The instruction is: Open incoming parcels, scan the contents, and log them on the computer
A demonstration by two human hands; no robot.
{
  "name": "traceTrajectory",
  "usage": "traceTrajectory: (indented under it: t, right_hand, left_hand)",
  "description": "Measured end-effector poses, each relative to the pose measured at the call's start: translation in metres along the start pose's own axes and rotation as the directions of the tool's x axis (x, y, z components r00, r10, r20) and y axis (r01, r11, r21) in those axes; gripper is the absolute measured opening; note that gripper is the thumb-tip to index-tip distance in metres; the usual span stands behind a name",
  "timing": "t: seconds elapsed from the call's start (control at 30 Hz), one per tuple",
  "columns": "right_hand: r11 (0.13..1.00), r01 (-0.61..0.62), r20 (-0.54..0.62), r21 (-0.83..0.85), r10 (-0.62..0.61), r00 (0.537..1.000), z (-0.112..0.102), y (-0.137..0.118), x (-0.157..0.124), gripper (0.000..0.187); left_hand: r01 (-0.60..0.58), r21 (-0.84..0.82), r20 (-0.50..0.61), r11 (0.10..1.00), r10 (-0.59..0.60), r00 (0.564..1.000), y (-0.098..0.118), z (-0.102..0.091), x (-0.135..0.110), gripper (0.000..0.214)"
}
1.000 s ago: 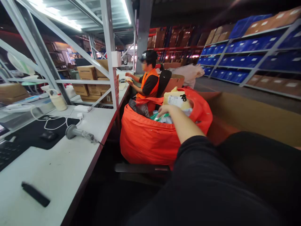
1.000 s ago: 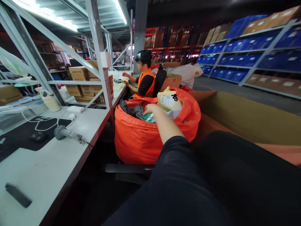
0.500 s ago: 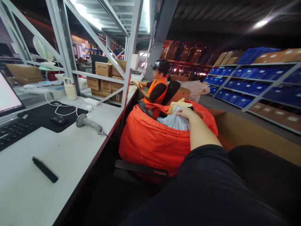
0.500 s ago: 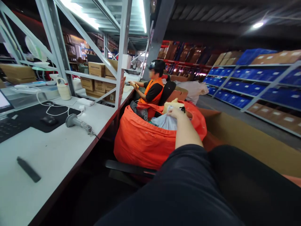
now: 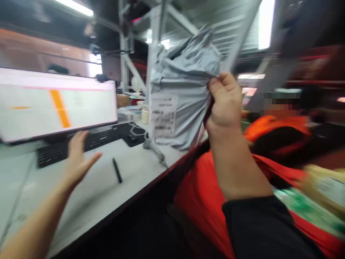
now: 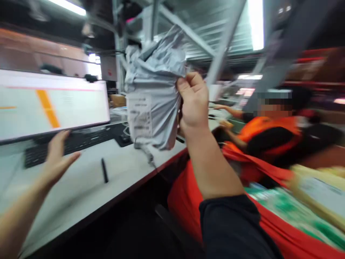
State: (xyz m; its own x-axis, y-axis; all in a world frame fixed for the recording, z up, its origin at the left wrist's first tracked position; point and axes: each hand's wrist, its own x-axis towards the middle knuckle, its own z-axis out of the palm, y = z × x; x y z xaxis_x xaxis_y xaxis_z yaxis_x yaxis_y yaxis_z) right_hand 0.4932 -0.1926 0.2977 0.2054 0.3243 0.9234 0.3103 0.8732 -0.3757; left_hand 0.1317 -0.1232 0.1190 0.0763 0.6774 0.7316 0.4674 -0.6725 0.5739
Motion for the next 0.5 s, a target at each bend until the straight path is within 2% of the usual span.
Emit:
traceTrajectory:
  t: [0.03, 0.07, 0.13, 0.2, 0.27, 0.33, 0.4, 0.43, 0.47, 0.5]
  right_hand:
    - [0.987, -0.119, 0.082, 0.107, 0.111, 0.990, 0.040, 0.011, -0.016, 0.028]
    - [0.950, -0.254, 0.182, 0.180, 0.222, 0.958, 0.077, 0.023, -0.034, 0.034]
    - [0.838, -0.486, 0.362, 0.248, 0.385, 0.849, 0.143, 0.047, -0.073, 0.044]
    - [0.744, -0.612, 0.444, 0.268, 0.469, 0.764, 0.198, 0.067, -0.112, 0.051]
    - [0.697, -0.674, 0.474, 0.244, 0.520, 0.710, 0.234, 0.080, -0.146, 0.052]
    - [0.697, -0.704, 0.587, 0.135, 0.516, 0.624, 0.248, 0.087, -0.168, 0.049]
    - [0.782, -0.623, 0.755, -0.013, 0.416, 0.506, 0.236, 0.093, -0.173, 0.049]
    - [0.853, -0.518, 0.819, -0.070, 0.346, 0.459, 0.222, 0.098, -0.171, 0.051]
    - [0.923, -0.368, 0.848, -0.111, 0.281, 0.450, 0.202, 0.105, -0.167, 0.052]
    - [0.969, -0.185, 0.843, -0.164, 0.235, 0.483, 0.180, 0.116, -0.161, 0.054]
  left_hand:
    - [0.078, -0.096, 0.035, 0.992, -0.075, 0.997, 0.005, -0.010, -0.014, 0.099]
    - [0.162, -0.242, 0.089, 0.957, -0.144, 0.986, 0.011, -0.016, -0.026, 0.111]
    - [0.299, -0.557, 0.187, 0.775, -0.234, 0.954, 0.022, -0.022, -0.049, 0.119]
    - [0.360, -0.698, 0.162, 0.619, -0.353, 0.922, 0.029, -0.025, -0.069, 0.112]
    - [0.382, -0.744, 0.084, 0.549, -0.490, 0.868, 0.029, -0.031, -0.088, 0.114]
    - [0.407, -0.740, 0.003, 0.536, -0.601, 0.799, 0.021, -0.041, -0.104, 0.119]
    - [0.460, -0.725, -0.037, 0.513, -0.696, 0.718, 0.006, -0.051, -0.113, 0.123]
    - [0.492, -0.720, -0.042, 0.489, -0.738, 0.673, -0.004, -0.056, -0.114, 0.124]
    - [0.518, -0.720, -0.041, 0.462, -0.774, 0.632, -0.015, -0.060, -0.115, 0.124]
    - [0.537, -0.724, -0.040, 0.434, -0.802, 0.596, -0.026, -0.062, -0.116, 0.123]
